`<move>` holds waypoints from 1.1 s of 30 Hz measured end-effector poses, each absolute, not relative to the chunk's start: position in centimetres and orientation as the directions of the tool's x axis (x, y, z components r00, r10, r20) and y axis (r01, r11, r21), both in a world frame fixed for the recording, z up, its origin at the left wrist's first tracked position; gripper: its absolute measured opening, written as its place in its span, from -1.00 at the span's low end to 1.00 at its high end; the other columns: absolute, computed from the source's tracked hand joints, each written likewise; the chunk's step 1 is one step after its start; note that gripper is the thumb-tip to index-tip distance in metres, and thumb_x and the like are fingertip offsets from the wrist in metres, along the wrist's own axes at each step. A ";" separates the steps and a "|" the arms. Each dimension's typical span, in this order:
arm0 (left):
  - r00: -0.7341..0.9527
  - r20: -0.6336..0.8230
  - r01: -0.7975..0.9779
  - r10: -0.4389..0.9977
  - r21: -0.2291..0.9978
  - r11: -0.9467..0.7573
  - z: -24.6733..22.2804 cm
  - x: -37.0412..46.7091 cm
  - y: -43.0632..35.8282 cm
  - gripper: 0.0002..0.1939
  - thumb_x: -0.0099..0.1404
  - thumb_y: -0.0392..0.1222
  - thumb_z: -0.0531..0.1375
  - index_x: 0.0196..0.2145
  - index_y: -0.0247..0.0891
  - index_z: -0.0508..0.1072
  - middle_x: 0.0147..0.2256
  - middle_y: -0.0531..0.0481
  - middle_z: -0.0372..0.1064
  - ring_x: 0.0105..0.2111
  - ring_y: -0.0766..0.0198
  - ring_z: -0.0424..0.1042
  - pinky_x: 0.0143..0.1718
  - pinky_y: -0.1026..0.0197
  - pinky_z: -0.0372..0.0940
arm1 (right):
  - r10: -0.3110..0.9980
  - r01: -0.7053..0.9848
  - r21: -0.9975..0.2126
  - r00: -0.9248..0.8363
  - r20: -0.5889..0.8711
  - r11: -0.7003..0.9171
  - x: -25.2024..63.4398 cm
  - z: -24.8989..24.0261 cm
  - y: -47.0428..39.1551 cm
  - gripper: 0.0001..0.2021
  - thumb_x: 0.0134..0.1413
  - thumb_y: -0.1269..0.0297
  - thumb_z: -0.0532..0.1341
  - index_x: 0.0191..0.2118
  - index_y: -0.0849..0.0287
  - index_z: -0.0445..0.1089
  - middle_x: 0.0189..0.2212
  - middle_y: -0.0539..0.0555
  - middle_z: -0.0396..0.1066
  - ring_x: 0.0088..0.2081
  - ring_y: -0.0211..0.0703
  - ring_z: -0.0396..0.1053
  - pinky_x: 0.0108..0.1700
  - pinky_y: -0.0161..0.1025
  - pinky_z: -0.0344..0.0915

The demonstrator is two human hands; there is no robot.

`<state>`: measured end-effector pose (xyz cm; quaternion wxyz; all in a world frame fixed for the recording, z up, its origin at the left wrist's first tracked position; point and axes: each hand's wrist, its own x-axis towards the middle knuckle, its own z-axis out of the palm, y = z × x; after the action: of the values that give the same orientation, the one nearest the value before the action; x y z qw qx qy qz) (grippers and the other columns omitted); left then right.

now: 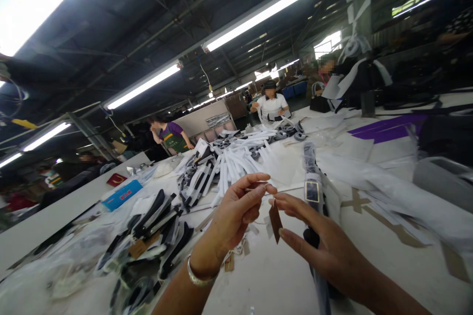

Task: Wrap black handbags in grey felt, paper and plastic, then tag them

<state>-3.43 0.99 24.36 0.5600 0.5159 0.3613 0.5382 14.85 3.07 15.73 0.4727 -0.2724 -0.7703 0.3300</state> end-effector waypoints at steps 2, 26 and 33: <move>0.172 0.149 -0.222 0.974 0.969 -0.109 24.4 -3.3 0.9 -0.79 0.31 -0.19 0.30 -0.09 -0.22 0.54 -0.28 0.02 0.45 -0.65 0.66 -0.09 -0.67 0.48 -0.19 | 0.753 0.100 -0.790 -0.396 0.526 0.605 14.5 15.6 3.2 -0.47 0.25 0.09 0.22 0.30 -0.02 0.20 0.21 0.15 0.33 0.17 0.05 0.36 0.16 0.00 0.38; 0.179 0.135 -0.232 0.975 0.968 -0.091 25.0 -3.0 1.1 -0.82 0.27 -0.18 0.35 -0.15 -0.21 0.58 -0.36 0.02 0.45 -0.65 0.65 -0.08 -0.70 0.54 -0.17 | 0.747 -0.011 -0.840 -0.450 0.489 0.543 17.5 14.4 4.6 -0.58 0.40 0.03 0.06 0.23 0.03 0.37 0.16 0.11 0.39 0.19 0.07 0.34 0.24 0.08 0.25; 0.148 0.120 -0.289 0.982 0.955 -0.073 25.0 -3.0 1.4 -0.82 0.27 -0.20 0.33 -0.16 -0.24 0.57 -0.46 0.09 0.33 -0.68 0.65 -0.06 -0.69 0.54 -0.14 | 0.750 0.035 -0.808 -0.396 0.530 0.589 17.6 14.3 4.5 -0.62 0.39 0.05 0.07 0.16 0.02 0.44 0.10 0.08 0.45 0.14 0.07 0.39 0.20 0.04 0.31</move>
<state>-2.99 1.43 25.03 0.5805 0.4869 0.3557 0.5471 17.63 4.49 14.28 0.4830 -0.2620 -0.7490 0.3701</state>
